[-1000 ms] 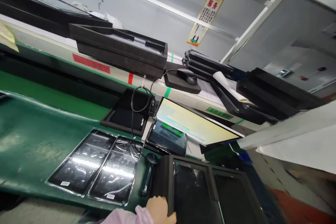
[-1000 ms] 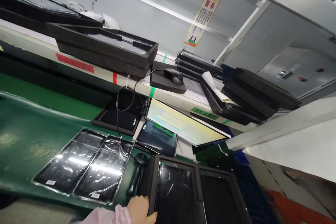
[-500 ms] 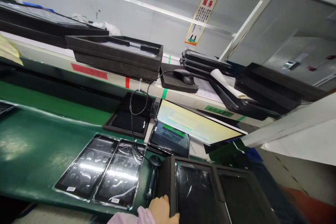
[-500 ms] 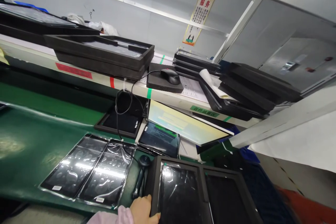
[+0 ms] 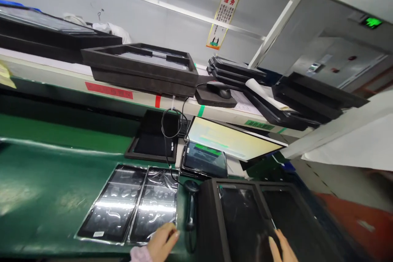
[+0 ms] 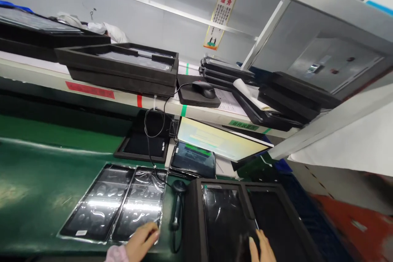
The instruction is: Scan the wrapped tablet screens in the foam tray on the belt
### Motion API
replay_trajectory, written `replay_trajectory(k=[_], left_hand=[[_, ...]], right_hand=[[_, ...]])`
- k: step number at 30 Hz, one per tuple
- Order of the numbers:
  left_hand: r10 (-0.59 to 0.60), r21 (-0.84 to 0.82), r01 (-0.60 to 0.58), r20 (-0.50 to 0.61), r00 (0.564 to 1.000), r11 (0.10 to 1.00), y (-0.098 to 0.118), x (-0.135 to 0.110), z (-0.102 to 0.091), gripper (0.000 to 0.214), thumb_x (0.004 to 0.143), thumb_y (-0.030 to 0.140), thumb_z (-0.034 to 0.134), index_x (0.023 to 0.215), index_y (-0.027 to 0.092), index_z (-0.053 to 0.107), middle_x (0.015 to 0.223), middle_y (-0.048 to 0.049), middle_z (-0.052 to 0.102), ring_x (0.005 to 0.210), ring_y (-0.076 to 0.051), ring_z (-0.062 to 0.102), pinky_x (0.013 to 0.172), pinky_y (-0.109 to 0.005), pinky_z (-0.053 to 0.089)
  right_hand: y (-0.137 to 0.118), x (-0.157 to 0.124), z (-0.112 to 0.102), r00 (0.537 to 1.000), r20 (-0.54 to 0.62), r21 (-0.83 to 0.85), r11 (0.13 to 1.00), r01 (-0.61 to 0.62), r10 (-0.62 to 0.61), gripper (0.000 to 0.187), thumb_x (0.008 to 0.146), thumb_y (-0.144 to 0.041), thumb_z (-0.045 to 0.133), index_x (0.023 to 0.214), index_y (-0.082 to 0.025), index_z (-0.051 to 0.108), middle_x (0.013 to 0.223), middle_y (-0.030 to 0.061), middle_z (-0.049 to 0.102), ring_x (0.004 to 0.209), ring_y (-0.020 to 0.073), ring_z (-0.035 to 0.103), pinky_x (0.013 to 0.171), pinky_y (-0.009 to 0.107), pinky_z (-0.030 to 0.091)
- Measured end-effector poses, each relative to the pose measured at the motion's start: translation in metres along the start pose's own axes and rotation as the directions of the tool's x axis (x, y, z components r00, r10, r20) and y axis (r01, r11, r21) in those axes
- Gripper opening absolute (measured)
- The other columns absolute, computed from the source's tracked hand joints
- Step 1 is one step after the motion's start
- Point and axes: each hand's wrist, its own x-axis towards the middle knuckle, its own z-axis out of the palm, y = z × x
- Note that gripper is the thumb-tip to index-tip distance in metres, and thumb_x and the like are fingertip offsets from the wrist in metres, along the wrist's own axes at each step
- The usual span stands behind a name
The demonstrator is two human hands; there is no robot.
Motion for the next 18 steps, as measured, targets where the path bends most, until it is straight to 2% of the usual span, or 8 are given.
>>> replay_trajectory(k=[2,3,6,8,9,12,15,18], left_hand=[[-0.051,0.066,0.065,-0.207,0.977,0.996,-0.043,-0.012,-0.036,0.043,0.086,0.049,0.027,0.092,0.018,0.058,0.098,-0.0103,0.064,0.095,-0.020,0.058,0.090,-0.035,0.043],[-0.078,0.127,0.125,-0.321,0.944,0.984,-0.066,-0.017,-0.055,0.046,0.084,0.050,0.030,0.099,0.016,0.057,0.108,-0.0133,0.061,0.105,-0.022,0.054,0.096,-0.038,0.040],[-0.094,0.358,0.376,-0.606,0.790,0.854,-0.130,-0.029,-0.105,0.059,0.082,0.051,0.030,0.117,0.008,0.051,0.131,-0.0228,0.045,0.124,-0.033,0.039,0.101,-0.048,0.034],[-0.098,0.442,0.520,-0.686,0.721,0.731,-0.163,-0.035,-0.126,0.061,0.084,0.049,0.026,0.127,0.009,0.043,0.139,-0.0231,0.035,0.129,-0.036,0.031,0.099,-0.054,0.033],[-0.108,0.467,0.554,-0.690,0.716,0.689,-0.176,-0.037,-0.131,0.061,0.084,0.048,0.023,0.130,0.011,0.040,0.141,-0.0219,0.032,0.130,-0.036,0.029,0.098,-0.054,0.033],[-0.138,0.518,0.538,-0.623,0.770,0.666,-0.200,-0.039,-0.136,0.063,0.085,0.048,0.022,0.135,0.012,0.034,0.145,-0.0205,0.027,0.128,-0.033,0.034,0.099,-0.047,0.034],[-0.169,0.506,0.528,-0.594,0.787,0.682,-0.206,-0.037,-0.135,0.065,0.083,0.050,0.026,0.136,0.013,0.033,0.146,-0.0197,0.025,0.125,-0.032,0.040,0.099,-0.041,0.036],[-0.200,0.475,0.540,-0.594,0.779,0.694,-0.200,-0.036,-0.135,0.063,0.084,0.048,0.027,0.137,0.016,0.032,0.145,-0.0165,0.028,0.124,-0.030,0.041,0.098,-0.041,0.036]], right_hand=[[-0.040,-0.018,0.011,0.997,0.063,0.029,0.999,0.036,-0.038,0.065,0.080,-0.059,0.026,0.118,-0.016,0.056,0.128,0.0141,0.053,0.120,0.0345,0.047,0.095,0.055,0.043],[-0.060,-0.025,0.015,0.995,0.072,0.038,0.997,0.067,-0.070,0.064,0.079,-0.061,0.029,0.117,-0.018,0.056,0.129,0.0131,0.053,0.121,0.0353,0.046,0.094,0.056,0.043],[-0.121,-0.037,0.022,0.979,0.022,0.133,0.971,0.197,-0.202,0.067,0.080,-0.064,0.029,0.112,-0.013,0.060,0.126,0.0169,0.054,0.118,0.0348,0.049,0.092,0.052,0.047],[-0.167,-0.041,0.025,0.970,-0.073,0.168,0.956,0.239,-0.230,0.064,0.083,-0.061,0.029,0.110,-0.012,0.061,0.123,0.0173,0.057,0.116,0.0326,0.051,0.093,0.049,0.047],[-0.192,-0.044,0.028,0.966,-0.112,0.166,0.955,0.247,-0.231,0.060,0.085,-0.058,0.030,0.111,-0.013,0.060,0.123,0.0165,0.057,0.116,0.0316,0.051,0.094,0.049,0.046],[-0.272,-0.059,0.049,0.970,-0.115,0.159,0.960,0.229,-0.212,0.053,0.089,-0.049,0.026,0.115,-0.014,0.058,0.127,0.0148,0.054,0.119,0.0297,0.049,0.099,0.050,0.041],[-0.348,-0.084,0.085,0.960,0.094,0.212,0.948,0.239,-0.264,0.054,0.091,-0.042,0.022,0.123,-0.012,0.053,0.135,0.0144,0.046,0.127,0.0254,0.041,0.104,0.043,0.038],[-0.401,-0.107,0.115,0.905,0.323,0.108,0.961,0.254,-0.276,0.050,0.086,-0.038,0.036,0.133,-0.022,0.042,0.145,0.0067,0.029,0.135,0.0304,0.023,0.108,0.056,0.024]])
